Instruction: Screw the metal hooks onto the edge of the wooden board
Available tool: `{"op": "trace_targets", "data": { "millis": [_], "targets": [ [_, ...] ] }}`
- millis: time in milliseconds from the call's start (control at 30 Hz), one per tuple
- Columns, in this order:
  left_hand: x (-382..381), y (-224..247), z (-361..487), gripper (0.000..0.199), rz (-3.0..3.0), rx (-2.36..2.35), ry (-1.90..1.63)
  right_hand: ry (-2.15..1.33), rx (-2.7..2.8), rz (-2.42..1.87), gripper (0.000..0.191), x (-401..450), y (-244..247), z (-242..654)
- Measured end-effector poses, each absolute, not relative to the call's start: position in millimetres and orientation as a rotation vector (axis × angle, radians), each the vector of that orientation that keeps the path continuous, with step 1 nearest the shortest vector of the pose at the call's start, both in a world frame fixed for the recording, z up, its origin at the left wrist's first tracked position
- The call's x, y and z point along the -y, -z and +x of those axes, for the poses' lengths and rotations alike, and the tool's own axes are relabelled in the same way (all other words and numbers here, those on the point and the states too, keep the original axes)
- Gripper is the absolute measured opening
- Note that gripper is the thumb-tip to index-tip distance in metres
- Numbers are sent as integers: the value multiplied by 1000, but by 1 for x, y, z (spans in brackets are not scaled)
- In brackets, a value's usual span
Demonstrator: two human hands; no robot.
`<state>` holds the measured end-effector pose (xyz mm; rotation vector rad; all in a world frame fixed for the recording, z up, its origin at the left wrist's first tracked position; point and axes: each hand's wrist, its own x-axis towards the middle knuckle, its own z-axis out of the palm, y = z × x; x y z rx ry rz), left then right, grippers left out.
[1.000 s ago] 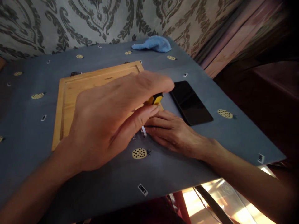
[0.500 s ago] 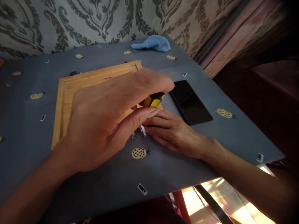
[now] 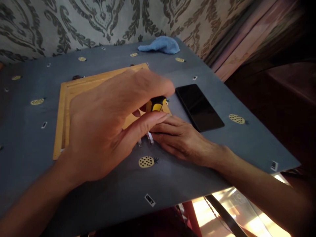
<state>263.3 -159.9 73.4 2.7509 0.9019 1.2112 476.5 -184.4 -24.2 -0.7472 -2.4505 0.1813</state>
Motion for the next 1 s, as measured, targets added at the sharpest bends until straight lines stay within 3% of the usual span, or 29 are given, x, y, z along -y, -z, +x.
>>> {"op": "trace_targets", "data": {
  "millis": [533, 1000],
  "targets": [
    [155, -67, 261, 28, 2836, -809, -1216, -175, 2462, -752, 23, 185, 23, 477],
    [152, -77, 268, 15, 2650, -789, -1222, -180, 2480, -793, 23, 186, 23, 477]
  ]
}}
